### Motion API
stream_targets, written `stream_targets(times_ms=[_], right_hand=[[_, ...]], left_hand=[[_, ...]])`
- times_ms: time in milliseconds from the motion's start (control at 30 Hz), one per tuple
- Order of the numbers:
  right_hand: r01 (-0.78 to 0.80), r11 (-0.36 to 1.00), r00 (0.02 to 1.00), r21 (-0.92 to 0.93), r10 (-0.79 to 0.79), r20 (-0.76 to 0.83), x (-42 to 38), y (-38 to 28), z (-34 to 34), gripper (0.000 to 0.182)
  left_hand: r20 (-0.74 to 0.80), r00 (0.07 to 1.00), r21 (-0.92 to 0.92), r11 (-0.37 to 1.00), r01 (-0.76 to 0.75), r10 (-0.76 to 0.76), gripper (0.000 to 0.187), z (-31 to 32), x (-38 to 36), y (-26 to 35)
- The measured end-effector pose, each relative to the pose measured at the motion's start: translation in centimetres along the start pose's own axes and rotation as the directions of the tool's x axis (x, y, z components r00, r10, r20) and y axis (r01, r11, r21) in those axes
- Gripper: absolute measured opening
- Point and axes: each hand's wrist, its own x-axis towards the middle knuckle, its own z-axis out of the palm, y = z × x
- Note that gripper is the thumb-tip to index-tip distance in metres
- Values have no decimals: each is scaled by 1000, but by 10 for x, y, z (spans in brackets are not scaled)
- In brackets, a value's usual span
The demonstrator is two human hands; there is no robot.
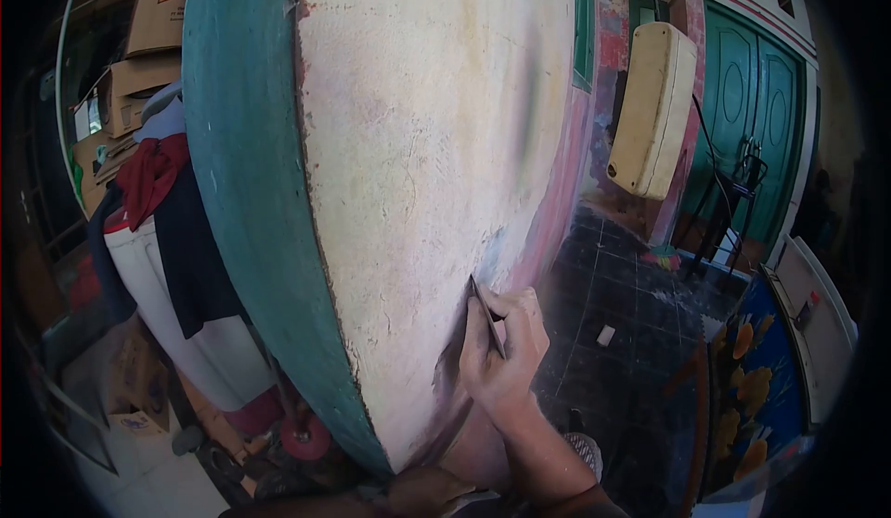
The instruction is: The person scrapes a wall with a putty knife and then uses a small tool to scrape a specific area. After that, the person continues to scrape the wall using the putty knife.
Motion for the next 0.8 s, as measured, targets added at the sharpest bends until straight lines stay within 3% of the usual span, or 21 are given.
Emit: stream_targets(times_ms=[133, 233, 333, 367, 467, 567, 667, 800], right_hand=[[-136, 991, 989, 18, 135, 54, 0, -16, -8, 20], [-49, 998, 999, 32, 48, 25, -11, -27, -5, 19], [-71, 997, 997, -21, 71, 16, 1, -9, -1, 17], [-46, 999, 999, 10, 46, 8, 2, -1, 0, 26], [-120, 990, 991, -71, 124, 57, -1, -16, -5, 28], [-101, 994, 990, -31, 104, 100, -5, -20, -10, 29], [-214, 974, 973, 71, 206, 109, -2, -26, -12, 29], [28, 1000, 998, -7, -28, -62, -9, -16, 6, 25]], left_hand=[[43, 999, -15, 1000, 19, -18, 42, -5, 2, 1], [-10, 1000, 4, 1000, 1, -1, 41, -2, -2, 2], [-37, 999, 9, 1000, -5, 5, 41, 2, -4, 1], [-39, 999, 8, 1000, -7, 8, 40, 2, -4, 1], [-41, 999, 4, 1000, -14, 15, 40, -1, -4, 2], [-45, 999, 9, 1000, -14, 14, 39, -3, -2, 1], [-49, 999, 4, 1000, -15, 15, 38, -5, -1, 0], [-51, 999, -2, 1000, -17, 17, 38, -5, 0, 1]])
